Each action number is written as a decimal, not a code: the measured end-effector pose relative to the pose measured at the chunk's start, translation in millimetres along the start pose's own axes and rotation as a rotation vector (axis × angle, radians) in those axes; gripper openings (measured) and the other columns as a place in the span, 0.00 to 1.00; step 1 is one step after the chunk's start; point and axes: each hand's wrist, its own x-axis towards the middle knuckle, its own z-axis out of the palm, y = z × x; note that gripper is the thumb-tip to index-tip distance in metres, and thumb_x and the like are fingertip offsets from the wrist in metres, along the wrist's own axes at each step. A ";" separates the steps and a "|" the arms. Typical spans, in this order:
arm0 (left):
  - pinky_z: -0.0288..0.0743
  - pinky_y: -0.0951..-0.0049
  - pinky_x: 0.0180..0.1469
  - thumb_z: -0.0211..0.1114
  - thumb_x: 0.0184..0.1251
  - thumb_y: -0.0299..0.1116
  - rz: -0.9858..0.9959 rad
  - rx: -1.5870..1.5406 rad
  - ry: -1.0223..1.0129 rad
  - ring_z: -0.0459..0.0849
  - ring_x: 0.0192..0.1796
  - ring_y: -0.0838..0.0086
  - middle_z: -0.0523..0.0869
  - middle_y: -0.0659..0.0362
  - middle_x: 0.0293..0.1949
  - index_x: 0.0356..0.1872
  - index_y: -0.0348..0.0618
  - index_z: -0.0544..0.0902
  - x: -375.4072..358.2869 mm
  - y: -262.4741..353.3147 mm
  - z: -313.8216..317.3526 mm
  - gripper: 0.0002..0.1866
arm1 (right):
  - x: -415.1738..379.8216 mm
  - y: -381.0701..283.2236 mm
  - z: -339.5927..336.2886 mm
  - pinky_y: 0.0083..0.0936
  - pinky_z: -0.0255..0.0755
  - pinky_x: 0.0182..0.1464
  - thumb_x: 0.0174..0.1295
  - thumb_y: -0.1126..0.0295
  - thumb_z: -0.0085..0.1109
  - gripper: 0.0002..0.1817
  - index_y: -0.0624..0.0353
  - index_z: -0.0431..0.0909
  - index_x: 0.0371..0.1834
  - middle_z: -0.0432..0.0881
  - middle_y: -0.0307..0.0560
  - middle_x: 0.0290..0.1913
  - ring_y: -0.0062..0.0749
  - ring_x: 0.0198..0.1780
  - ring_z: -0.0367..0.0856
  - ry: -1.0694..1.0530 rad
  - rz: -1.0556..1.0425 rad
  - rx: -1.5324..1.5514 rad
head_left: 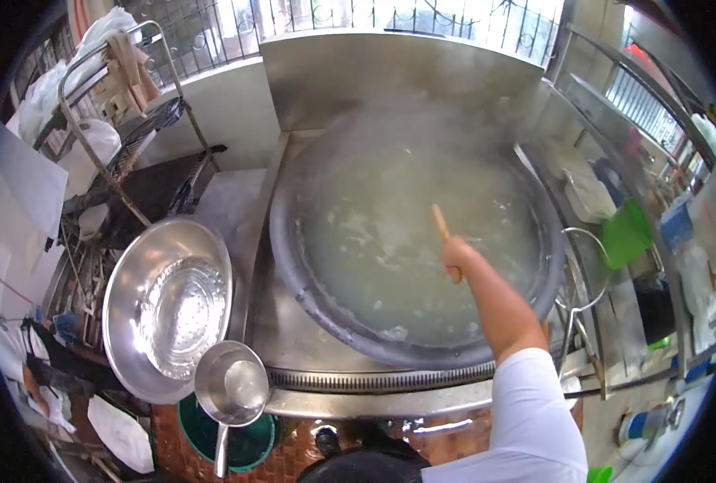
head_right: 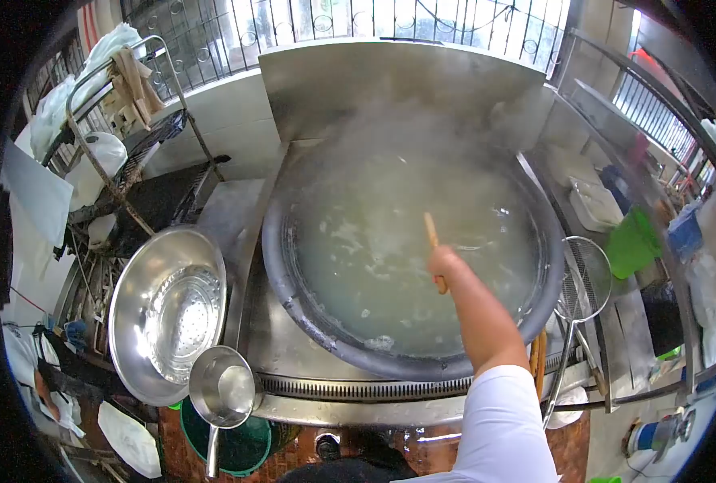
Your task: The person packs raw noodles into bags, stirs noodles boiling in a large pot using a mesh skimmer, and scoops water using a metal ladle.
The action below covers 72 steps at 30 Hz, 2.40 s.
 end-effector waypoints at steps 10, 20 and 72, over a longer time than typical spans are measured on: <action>0.74 0.70 0.27 0.51 0.69 0.37 -0.286 -0.312 0.058 0.78 0.28 0.70 0.80 0.54 0.35 0.46 0.44 0.75 2.9 55.8 -3.0 0.12 | -144.8 23.3 67.5 0.29 0.71 0.21 0.53 0.72 0.56 0.09 0.62 0.73 0.37 0.75 0.41 0.22 0.29 0.21 0.75 -0.317 -0.125 0.539; 0.74 0.64 0.36 0.52 0.66 0.43 -0.301 -0.425 -0.204 0.79 0.39 0.64 0.78 0.54 0.39 0.53 0.45 0.70 57.8 0.2 -40.6 0.19 | -305.7 58.2 111.3 0.19 0.69 0.21 0.57 0.70 0.56 0.20 0.57 0.66 0.53 0.69 0.33 0.24 0.17 0.19 0.70 -0.647 -0.113 1.119; 0.75 0.64 0.25 0.58 0.58 0.48 -0.326 -0.172 0.006 0.80 0.23 0.66 0.81 0.58 0.23 0.37 0.47 0.80 55.8 3.4 -26.1 0.16 | -150.6 130.8 -7.9 0.38 0.75 0.28 0.55 0.77 0.48 0.13 0.69 0.69 0.44 0.80 0.59 0.33 0.44 0.33 0.83 0.582 0.295 0.227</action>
